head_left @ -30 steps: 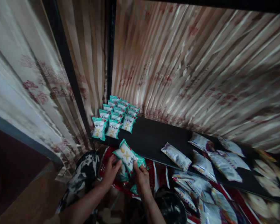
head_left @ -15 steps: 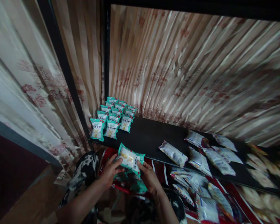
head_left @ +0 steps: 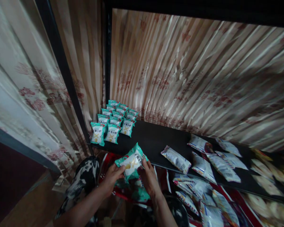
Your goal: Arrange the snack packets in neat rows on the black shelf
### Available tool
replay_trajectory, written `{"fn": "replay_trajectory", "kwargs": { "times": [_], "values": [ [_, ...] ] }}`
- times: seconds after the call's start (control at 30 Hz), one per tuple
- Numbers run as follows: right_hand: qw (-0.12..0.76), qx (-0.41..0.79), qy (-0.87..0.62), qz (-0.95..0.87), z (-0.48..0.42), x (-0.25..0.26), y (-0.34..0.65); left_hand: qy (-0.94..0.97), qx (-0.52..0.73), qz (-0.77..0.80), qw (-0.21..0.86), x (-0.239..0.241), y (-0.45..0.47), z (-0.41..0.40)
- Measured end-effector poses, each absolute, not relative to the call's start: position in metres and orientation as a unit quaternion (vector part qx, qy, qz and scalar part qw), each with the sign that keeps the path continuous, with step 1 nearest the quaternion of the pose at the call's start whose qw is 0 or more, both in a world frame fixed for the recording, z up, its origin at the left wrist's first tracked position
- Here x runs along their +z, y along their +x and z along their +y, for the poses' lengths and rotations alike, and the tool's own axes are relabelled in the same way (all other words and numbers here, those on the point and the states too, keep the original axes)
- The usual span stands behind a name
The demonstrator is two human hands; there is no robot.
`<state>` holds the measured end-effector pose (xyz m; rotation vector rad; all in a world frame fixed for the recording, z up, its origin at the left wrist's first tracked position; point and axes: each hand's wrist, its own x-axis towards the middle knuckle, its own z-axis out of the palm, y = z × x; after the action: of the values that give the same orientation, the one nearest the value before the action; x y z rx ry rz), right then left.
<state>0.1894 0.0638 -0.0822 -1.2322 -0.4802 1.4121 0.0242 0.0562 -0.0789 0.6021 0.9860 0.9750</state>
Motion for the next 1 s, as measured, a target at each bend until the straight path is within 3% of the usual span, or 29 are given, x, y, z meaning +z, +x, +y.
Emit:
{"fn": "replay_trajectory", "kwargs": {
  "times": [0.27,0.5,0.67,1.0],
  "values": [
    [0.508,0.554,-0.541,-0.376,0.066,-0.073,0.171,0.279,0.450,0.469,0.707,-0.085,0.033,0.077],
    [0.512,0.444,-0.579,-0.454,0.123,-0.086,0.185,0.282,0.516,0.567,0.577,-0.099,0.042,0.100],
    [0.475,0.373,-0.626,-0.494,0.165,-0.091,0.181,0.385,0.513,0.564,0.521,-0.104,0.052,0.119],
    [0.423,0.347,-0.641,-0.538,0.204,-0.103,0.165,0.468,0.511,0.560,0.454,-0.117,0.052,0.155]
  ]
}}
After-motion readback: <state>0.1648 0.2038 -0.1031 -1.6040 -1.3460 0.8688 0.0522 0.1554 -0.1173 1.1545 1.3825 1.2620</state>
